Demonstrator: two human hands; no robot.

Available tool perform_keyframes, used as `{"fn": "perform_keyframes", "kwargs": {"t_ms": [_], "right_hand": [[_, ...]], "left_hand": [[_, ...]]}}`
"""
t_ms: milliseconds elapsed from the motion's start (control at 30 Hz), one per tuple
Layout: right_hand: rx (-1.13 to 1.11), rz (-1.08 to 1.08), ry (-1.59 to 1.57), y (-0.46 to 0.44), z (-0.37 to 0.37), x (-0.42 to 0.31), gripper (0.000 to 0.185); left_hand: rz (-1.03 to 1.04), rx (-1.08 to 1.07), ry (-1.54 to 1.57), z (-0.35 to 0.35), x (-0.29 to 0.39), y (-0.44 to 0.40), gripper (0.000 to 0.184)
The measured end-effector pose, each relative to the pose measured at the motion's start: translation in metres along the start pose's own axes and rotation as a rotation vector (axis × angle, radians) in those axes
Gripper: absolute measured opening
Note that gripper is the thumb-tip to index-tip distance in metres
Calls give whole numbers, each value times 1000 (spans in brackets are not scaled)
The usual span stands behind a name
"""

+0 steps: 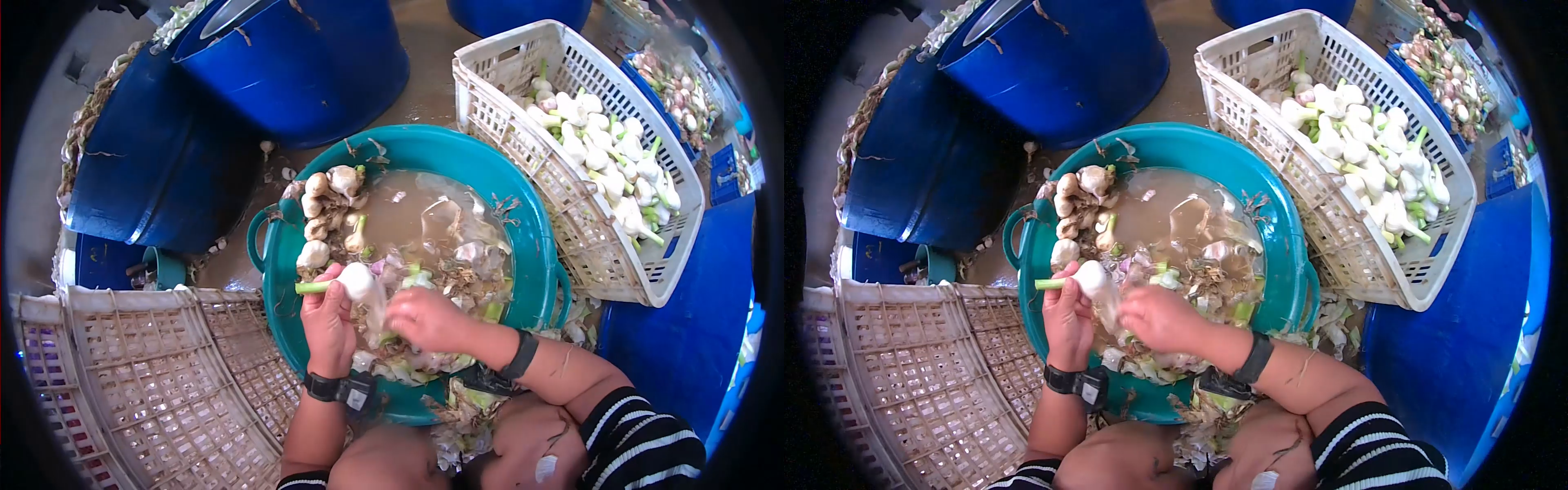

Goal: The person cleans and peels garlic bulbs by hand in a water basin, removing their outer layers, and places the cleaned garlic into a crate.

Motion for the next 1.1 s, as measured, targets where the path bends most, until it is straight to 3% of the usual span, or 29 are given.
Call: {"fn": "perform_keyframes", "kwargs": {"t_ms": [67,133,200,333,400,433,500,533,600,633,767,833,967,1033,1100], "right_hand": [[-262,-216,758,10,13,2,8],[-269,-223,786,14,16,22,8],[-516,37,1208,7,5,39,11],[-291,-35,1120,-3,-19,24,19],[148,192,155,-19,-13,6,33],[149,194,164,-23,-10,3,33],[-10,512,-585,-29,1,5,44],[-14,513,-583,-28,3,5,44],[157,242,-262,-26,4,-2,34],[132,219,-378,-27,1,-11,26],[95,333,-483,-25,0,5,17],[67,443,-380,-25,-3,28,14],[179,377,-304,-18,-9,7,10],[172,128,-120,-19,-15,-28,9],[231,81,6,-22,-13,-21,10]], "left_hand": [[5,124,81,14,2,4,14],[24,200,30,11,1,4,11],[-50,198,-69,6,4,5,18],[-134,227,-1,6,8,3,25],[-184,181,-129,7,5,5,24],[-231,137,-263,10,3,7,23],[-191,131,-300,23,-2,13,22],[-211,163,-242,26,-4,15,22],[-184,177,-135,28,-9,13,21],[-155,182,-26,28,-9,12,20],[-192,127,-103,23,-14,15,20],[-284,139,62,24,-17,17,20],[-293,151,40,16,-19,16,19],[-266,44,17,17,-20,16,18],[-203,53,-70,18,-19,18,18]]}}
Point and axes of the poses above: each hand's wrist, its own y-axis away from the middle knuckle, its own z-axis out of the palm, x = y × z, the point moved 2 cm from there along -y, towards the middle knuckle, and after that the axes turned 10 degrees about y, right-handed, at the moved point
